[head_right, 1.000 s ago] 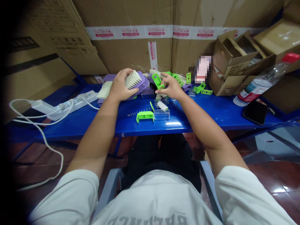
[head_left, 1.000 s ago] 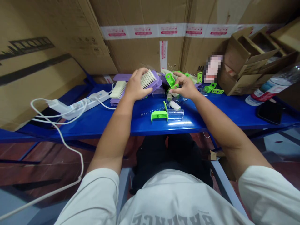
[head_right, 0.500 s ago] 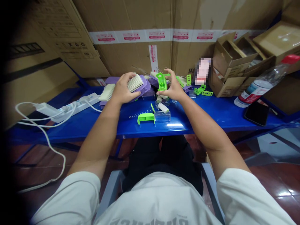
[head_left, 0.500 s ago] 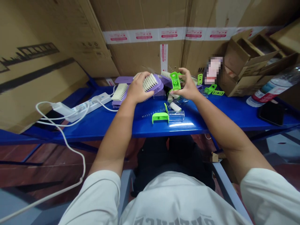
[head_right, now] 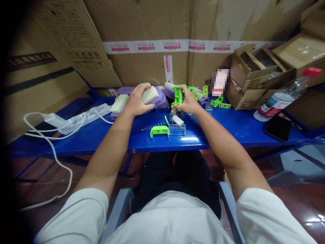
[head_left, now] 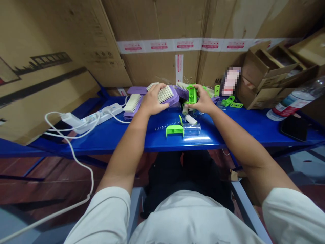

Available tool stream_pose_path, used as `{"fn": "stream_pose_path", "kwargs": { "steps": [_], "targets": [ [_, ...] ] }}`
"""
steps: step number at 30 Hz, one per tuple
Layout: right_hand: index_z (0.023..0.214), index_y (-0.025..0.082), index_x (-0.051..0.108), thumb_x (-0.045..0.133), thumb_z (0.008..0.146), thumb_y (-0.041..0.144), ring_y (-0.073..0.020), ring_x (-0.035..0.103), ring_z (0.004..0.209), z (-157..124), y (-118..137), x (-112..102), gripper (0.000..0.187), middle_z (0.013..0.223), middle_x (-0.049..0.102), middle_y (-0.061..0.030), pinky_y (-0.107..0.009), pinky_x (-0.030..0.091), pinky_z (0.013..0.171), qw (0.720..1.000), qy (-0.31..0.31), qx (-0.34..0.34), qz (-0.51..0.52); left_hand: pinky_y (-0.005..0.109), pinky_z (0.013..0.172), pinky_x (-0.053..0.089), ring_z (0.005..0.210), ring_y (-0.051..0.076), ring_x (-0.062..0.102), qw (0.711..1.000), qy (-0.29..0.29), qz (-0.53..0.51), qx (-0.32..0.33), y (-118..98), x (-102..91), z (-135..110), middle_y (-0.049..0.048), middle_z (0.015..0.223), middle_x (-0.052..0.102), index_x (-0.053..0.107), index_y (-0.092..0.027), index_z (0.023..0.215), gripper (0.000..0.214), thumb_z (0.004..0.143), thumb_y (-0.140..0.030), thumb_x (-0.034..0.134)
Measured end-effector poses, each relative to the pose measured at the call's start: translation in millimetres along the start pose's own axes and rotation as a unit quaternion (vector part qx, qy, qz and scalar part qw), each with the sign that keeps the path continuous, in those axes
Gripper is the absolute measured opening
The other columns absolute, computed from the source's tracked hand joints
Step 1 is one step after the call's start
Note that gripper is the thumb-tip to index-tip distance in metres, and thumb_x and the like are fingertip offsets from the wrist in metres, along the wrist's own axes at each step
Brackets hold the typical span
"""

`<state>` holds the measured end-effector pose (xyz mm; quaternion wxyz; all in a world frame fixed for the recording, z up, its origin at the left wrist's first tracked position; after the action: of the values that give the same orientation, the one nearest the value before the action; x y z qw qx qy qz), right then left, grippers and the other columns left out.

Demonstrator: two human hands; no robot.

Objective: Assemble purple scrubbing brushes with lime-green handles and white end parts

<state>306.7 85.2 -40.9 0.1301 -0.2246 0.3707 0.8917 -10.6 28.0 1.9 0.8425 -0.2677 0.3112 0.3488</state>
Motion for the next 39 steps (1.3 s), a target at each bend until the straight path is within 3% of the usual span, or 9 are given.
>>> {"fn": "stream_pose_path", "kwargs": {
  "steps": [5,9,17,26,34,39],
  "targets": [
    [0.150,0.032,0.060,0.104,0.060,0.049,-0.0454,0.078,0.131,-1.9,4.7,-2.4,0.102,0.146,0.076,-0.0095,-0.070,0.064,0.119,1.000,-0.007,0.010,-0.008,0.058,0.138,0.055,0.155,0.040,0.069,1.000,0.017,0.001,0.001,-5.5,-1.8,-0.3,0.0104,0.161,0.074,0.063,-0.026,0.155,0.082,0.078,-0.022,0.093],
    [0.148,0.031,0.062,0.108,0.059,0.055,-0.0464,0.073,0.143,-2.0,11.8,-4.6,0.103,0.151,0.076,-0.0113,-0.069,0.058,0.130,1.000,-0.015,-0.008,-0.016,0.058,0.138,0.055,0.154,0.040,0.069,0.999,0.033,0.001,0.002,-4.6,0.6,-0.1,0.0111,0.161,0.074,0.064,-0.026,0.155,0.081,0.080,-0.025,0.094],
    [0.146,0.030,0.070,0.111,0.054,0.061,-0.0529,0.068,0.150,-0.5,15.0,-3.6,0.105,0.152,0.077,-0.0162,-0.080,0.049,0.138,0.998,-0.034,-0.037,-0.029,0.060,0.137,0.057,0.154,0.041,0.071,0.998,0.052,-0.018,0.018,-3.8,3.9,-1.0,0.0131,0.163,0.074,0.067,-0.025,0.156,0.082,0.079,-0.028,0.094],
    [0.157,0.026,0.067,0.097,0.063,0.041,-0.0492,0.072,0.155,-6.6,22.5,-1.6,0.100,0.165,0.075,-0.0171,-0.073,0.054,0.138,0.999,0.016,-0.032,0.002,0.055,0.135,0.059,0.154,0.039,0.071,0.995,0.092,-0.020,0.030,-9.8,1.9,-2.7,0.0131,0.164,0.073,0.068,-0.024,0.156,0.079,0.081,-0.026,0.092],
    [0.151,0.028,0.068,0.107,0.059,0.053,-0.0507,0.070,0.157,-4.0,19.1,-0.8,0.103,0.162,0.076,-0.0179,-0.075,0.049,0.141,0.999,0.027,-0.035,-0.002,0.057,0.133,0.060,0.152,0.040,0.072,0.993,0.105,-0.025,0.045,-10.5,4.8,-1.6,0.0134,0.164,0.073,0.069,-0.024,0.154,0.079,0.079,-0.025,0.094],
    [0.151,0.028,0.066,0.104,0.063,0.049,-0.0495,0.069,0.160,-5.8,25.1,0.3,0.098,0.166,0.076,-0.0172,-0.073,0.050,0.142,0.997,0.053,-0.056,0.001,0.059,0.133,0.060,0.151,0.040,0.072,0.993,0.103,-0.029,0.055,-10.0,5.2,-1.9,0.0139,0.163,0.074,0.068,-0.025,0.153,0.081,0.078,-0.022,0.096]
  ]
}}
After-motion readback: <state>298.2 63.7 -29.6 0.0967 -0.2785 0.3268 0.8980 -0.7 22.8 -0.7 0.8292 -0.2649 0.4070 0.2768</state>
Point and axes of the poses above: each hand's wrist, its own z-axis towards the middle knuckle, its own x-axis out of the palm, y = z × x, the point moved 2 cm from there along z, towards the middle knuckle
